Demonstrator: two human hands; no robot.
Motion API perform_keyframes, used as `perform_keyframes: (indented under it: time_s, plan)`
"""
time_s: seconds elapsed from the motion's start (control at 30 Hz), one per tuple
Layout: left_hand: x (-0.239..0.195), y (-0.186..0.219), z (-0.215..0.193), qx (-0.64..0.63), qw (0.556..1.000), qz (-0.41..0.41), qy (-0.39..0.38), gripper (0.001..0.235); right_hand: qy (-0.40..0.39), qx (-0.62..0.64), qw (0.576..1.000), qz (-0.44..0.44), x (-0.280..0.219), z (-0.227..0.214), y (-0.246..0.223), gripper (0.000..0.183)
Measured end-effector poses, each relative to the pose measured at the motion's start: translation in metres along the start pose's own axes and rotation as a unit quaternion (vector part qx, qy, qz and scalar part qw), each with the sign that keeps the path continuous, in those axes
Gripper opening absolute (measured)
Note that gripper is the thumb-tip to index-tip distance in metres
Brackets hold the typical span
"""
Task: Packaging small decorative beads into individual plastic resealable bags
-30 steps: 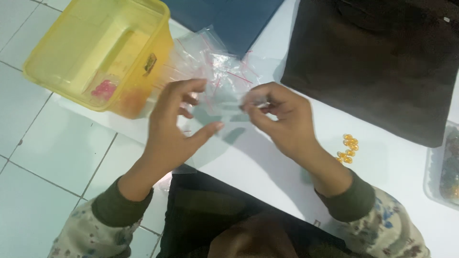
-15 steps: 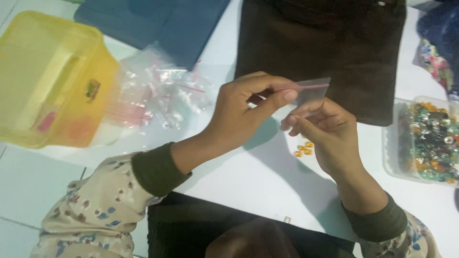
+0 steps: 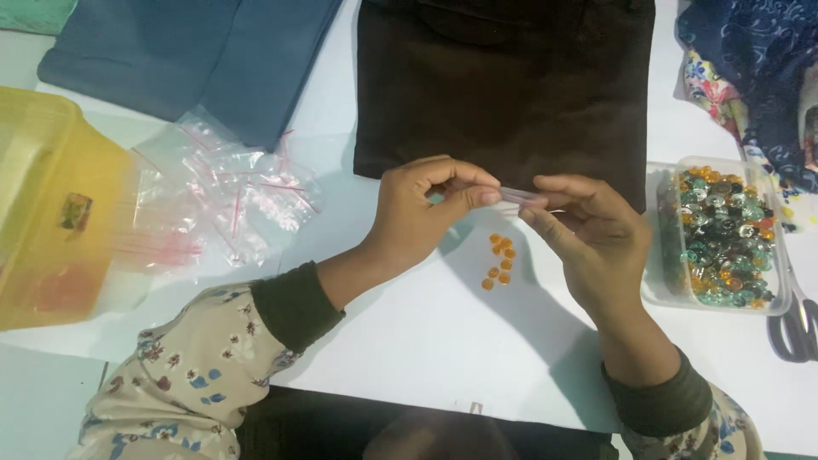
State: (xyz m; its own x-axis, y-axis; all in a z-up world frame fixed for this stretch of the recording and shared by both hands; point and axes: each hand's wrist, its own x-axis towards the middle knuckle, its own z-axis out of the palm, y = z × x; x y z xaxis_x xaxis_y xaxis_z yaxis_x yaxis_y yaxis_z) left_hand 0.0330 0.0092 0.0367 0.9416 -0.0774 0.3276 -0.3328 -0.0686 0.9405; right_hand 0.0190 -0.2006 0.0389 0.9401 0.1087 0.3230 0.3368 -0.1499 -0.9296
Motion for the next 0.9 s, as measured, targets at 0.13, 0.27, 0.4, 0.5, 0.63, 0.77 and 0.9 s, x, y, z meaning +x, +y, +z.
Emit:
perform_keyframes:
  time_s: [0.13, 0.27, 0.4, 0.5, 0.63, 0.77, 0.9]
  plan:
    - [-0.005, -0.009, 0.003, -0.047, 0.998, 0.026, -0.024, 0.019, 0.028, 0.019, 0.999, 0.016, 0.002, -0.001, 0.013, 0.035]
    - [-0.006, -0.017, 0.003, -0.051, 0.997, 0.026, -0.053, 0.011, 0.019, 0.009, 1.000, 0.010, 0.002, -0.001, 0.012, 0.036]
    - [-0.008, -0.024, 0.003, -0.017, 0.998, 0.060, -0.028, 0.008, 0.017, -0.039, 0.999, -0.025, -0.001, 0.005, -0.002, 0.042]
    - [-0.009, -0.029, 0.005, 0.000, 0.997, 0.078, -0.018, 0.013, -0.008, -0.100, 0.990, -0.104, 0.001, 0.006, -0.007, 0.037]
    - [-0.008, -0.024, 0.005, 0.005, 0.996, 0.087, -0.015, 0.024, -0.043, -0.162, 0.969, -0.181, 0.004, 0.005, -0.013, 0.033]
    - [-0.010, -0.034, 0.009, 0.003, 0.995, 0.098, -0.031, 0.032, -0.064, -0.225, 0.936, -0.262, 0.006, 0.003, -0.017, 0.025]
    - [-0.013, -0.032, 0.010, -0.006, 0.994, 0.096, -0.056, 0.038, -0.096, -0.243, 0.926, -0.271, 0.006, -0.003, -0.013, 0.020]
